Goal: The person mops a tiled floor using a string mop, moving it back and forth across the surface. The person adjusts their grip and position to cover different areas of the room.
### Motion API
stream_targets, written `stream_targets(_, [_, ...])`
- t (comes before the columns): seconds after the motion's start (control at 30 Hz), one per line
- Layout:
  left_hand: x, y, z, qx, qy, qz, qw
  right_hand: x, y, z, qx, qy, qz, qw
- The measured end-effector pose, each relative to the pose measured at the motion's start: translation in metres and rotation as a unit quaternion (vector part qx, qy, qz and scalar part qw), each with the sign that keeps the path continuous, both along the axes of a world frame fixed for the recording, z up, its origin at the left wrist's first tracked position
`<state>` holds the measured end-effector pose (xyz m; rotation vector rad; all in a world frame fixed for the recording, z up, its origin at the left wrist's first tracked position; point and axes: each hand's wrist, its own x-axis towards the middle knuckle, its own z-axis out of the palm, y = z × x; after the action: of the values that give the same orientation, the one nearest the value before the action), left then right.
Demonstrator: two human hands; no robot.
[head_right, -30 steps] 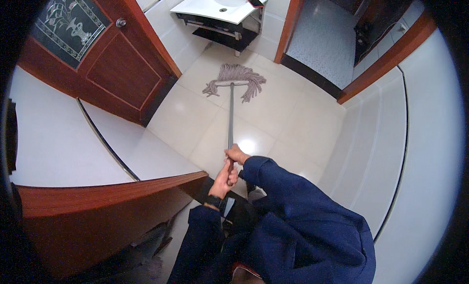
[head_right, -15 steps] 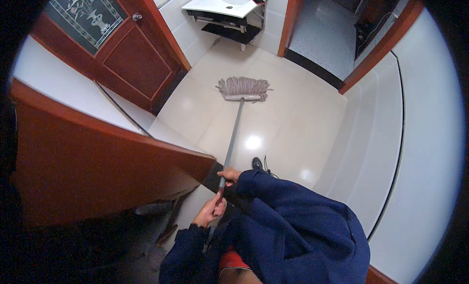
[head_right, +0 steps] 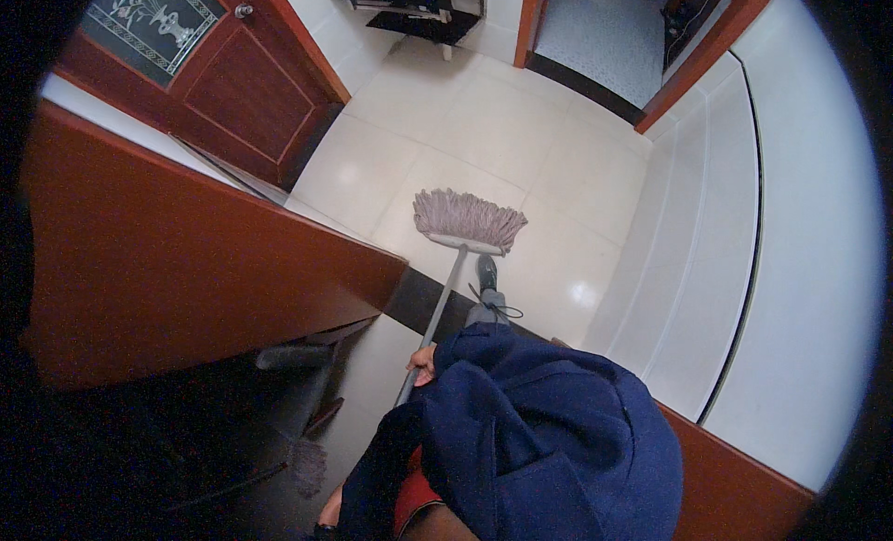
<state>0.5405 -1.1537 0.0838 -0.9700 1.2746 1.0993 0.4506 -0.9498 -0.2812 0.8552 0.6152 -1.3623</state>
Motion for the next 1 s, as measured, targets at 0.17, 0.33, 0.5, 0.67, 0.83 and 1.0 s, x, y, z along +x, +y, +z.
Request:
stream_targets(0.17, [-0.053, 0.037, -0.024, 0.015, 0.003, -0.125, 0.992, -0.028, 0.039, -0.007, 0.105, 0.087, -0.108, 0.985])
stream_targets(0.33, [-0.143, 0.127, -0.082, 0.090, 0.020, -0.153, 0.984, -0.105, 0.147, -0.012, 0.132, 0.073, -0.357, 0.922])
stream_targets(0.5, [-0.244, 0.261, -0.159, 0.214, 0.071, -0.175, 0.959, -0.189, 0.273, -0.006, 0.189, 0.195, -0.379, 0.885])
stream_targets(0.67, [-0.303, 0.400, -0.219, 0.326, 0.025, -0.059, 0.943, -0.232, 0.385, 0.020, 0.257, 0.265, -0.400, 0.839])
stream_targets(0.83, [-0.283, 0.439, -0.223, 0.316, -0.005, 0.023, 0.949, -0.220, 0.413, 0.049, 0.333, 0.235, -0.335, 0.850])
stream_targets(1.0, [-0.242, 0.354, -0.217, 0.284, -0.001, -0.025, 0.958, -0.182, 0.341, 0.057, 0.323, 0.239, -0.237, 0.884])
